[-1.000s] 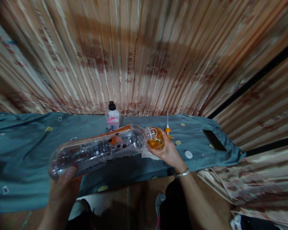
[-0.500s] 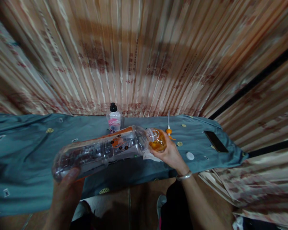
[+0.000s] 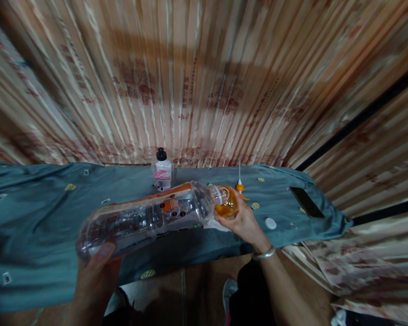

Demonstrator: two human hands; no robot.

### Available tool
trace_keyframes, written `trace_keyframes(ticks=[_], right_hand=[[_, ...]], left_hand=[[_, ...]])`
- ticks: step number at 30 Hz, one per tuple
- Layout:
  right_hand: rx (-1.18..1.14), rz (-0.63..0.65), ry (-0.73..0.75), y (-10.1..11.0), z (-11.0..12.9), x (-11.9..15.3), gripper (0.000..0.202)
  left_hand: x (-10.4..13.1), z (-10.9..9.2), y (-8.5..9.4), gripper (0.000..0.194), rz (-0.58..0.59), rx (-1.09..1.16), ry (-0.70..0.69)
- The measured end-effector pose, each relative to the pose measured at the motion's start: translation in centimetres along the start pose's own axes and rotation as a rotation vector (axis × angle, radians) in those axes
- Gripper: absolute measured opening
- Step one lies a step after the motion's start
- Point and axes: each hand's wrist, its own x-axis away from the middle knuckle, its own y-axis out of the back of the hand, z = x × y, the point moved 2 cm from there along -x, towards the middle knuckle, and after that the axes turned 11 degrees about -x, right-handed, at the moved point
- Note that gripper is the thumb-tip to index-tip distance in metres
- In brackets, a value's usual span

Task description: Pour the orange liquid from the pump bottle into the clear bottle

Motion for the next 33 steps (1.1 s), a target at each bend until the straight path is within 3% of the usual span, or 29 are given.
trace_keyframes(ticks=[11,25,33], right_hand=[[-0.008,0.015,0.017,-0.1,0.3,0.2,0.085],[0.021,0.014,0.037,0.1,0.1,0.3,0.087],[-0.003,0.007,0.024,0.0,0.1,0.3,0.087]], left_hand=[[0.3,-0.5,0.1,0.052,-0.042,-0.007,0.069],[0.1,-0.7,0.6,0.057,-0.057,-0.012,0.069],[0.7,-1.9,-0.8,0.058,-0.089,-0.021,0.077]])
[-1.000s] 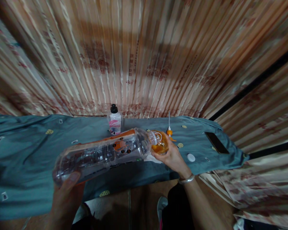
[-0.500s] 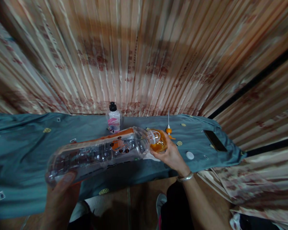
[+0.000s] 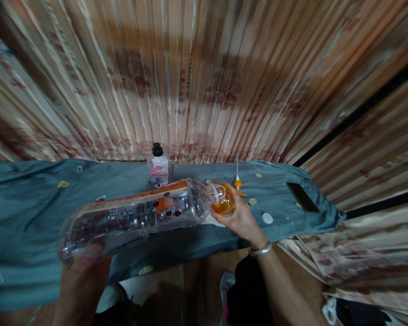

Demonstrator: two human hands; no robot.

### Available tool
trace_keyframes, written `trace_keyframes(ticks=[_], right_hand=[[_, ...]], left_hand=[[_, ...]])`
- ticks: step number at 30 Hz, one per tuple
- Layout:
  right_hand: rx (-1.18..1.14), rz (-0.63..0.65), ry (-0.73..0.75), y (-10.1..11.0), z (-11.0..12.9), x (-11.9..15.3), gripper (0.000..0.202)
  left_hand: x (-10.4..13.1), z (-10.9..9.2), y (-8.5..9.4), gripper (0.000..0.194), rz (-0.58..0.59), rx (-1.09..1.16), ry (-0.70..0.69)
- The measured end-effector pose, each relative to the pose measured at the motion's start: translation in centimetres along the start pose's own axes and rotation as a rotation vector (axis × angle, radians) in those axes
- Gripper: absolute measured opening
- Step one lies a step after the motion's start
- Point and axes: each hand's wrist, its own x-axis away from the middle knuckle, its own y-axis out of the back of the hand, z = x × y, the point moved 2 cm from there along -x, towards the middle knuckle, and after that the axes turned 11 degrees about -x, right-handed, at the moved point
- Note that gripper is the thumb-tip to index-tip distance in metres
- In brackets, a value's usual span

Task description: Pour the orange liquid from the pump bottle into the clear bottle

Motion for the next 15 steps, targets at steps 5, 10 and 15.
trace_keyframes(ticks=[5,10,15], right_hand=[[-0.012,-0.003,0.001,0.0,0.0,0.1,0.086],[0.001,-0.002,0.002,0.0,0.2,0.0,0.086],[-0.003,0.007,0.003,0.0,0.2,0.0,0.086]], left_hand=[[0.1,-0.6,-0.5,0.067,-0.001,-0.011,-0.010],[-0.4,0.0,0.1,0.064,0.046,-0.001,-0.058],[-0.8,0.5,0.5,0.064,0.066,0.007,-0.052]])
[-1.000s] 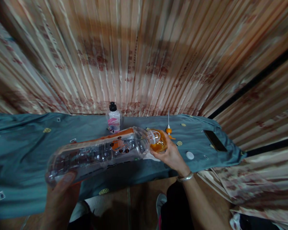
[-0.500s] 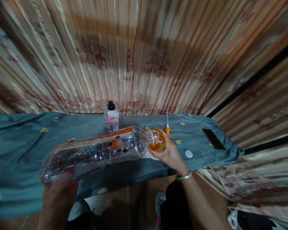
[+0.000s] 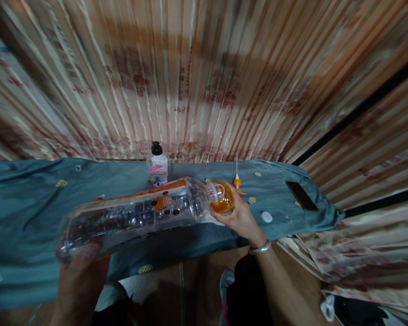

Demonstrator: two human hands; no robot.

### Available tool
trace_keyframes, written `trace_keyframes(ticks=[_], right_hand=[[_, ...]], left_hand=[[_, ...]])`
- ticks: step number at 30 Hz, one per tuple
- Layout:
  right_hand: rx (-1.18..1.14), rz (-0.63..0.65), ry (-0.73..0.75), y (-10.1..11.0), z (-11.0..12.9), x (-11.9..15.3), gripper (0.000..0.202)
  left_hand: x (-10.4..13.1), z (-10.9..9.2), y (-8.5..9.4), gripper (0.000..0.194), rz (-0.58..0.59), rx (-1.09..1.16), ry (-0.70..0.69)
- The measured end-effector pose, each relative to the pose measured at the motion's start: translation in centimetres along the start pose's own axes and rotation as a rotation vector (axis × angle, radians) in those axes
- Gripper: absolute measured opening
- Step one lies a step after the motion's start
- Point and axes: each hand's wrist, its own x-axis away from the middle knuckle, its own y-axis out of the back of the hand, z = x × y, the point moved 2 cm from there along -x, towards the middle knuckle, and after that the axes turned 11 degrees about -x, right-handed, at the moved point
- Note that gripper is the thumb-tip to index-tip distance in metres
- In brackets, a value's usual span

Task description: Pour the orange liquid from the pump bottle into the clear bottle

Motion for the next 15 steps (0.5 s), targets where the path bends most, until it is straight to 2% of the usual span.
trace_keyframes(ticks=[9,15], right_hand=[[0.000,0.004,0.005,0.06,-0.16,0.09,0.089],[0.012,0.005,0.020,0.02,0.19,0.03,0.090]], left_hand=[[0.10,-0.39,-0.13,0.069,-0.021,-0.018,0.018],[0.13,-0.23,0.13,0.056,-0.022,-0.014,0.007]])
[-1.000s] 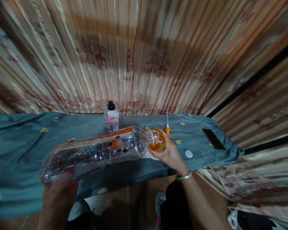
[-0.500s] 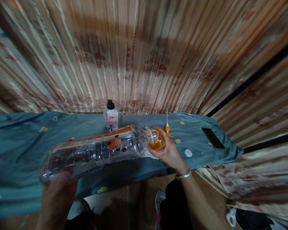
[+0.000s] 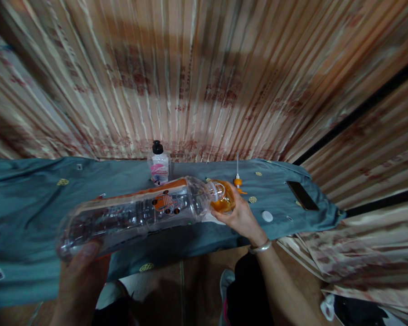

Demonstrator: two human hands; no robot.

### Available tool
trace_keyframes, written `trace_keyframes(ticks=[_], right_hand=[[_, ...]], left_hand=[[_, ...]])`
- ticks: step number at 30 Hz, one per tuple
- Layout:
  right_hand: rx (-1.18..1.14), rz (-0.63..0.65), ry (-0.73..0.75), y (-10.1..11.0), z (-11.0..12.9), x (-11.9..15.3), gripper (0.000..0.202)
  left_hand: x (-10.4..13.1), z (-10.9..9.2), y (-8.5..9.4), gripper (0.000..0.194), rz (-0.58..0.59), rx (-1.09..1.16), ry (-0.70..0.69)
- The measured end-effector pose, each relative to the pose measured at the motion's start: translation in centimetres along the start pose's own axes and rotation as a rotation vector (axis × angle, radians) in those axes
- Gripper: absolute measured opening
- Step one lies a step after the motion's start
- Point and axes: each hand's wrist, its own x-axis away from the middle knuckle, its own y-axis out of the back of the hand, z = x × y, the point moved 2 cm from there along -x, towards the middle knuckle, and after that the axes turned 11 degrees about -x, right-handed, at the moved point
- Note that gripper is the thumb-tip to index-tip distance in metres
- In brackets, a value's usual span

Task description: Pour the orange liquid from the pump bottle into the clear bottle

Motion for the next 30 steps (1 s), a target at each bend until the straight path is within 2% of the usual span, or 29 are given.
trace_keyframes(ticks=[7,16,20,24,28,30], right_hand=[[0.008,0.001,0.011,0.02,0.01,-0.06,0.088],[0.011,0.003,0.002,0.05,-0.10,-0.03,0.089],[0.014,0.004,0.005,0.08,-0.18,0.03,0.090],[0.005,0.014,-0.011,0.05,-0.25,0.03,0.090],[0.007,0.010,-0.030,0.06,-0.20,0.00,0.091],[0.013,0.011,-0.028,0.04,-0.17,-0.01,0.090]], left_hand=[[-0.25,0.11,0.13,0.058,-0.002,0.063,0.003],[-0.04,-0.19,-0.11,0.050,-0.002,0.050,-0.029],[-0.17,0.12,0.19,0.059,-0.025,0.061,0.000],[-0.23,0.13,0.13,0.057,-0.030,0.086,-0.008],[-0.04,-0.08,-0.27,0.064,-0.021,0.096,-0.017],[0.08,-0.18,-0.40,0.060,-0.057,0.089,-0.014]])
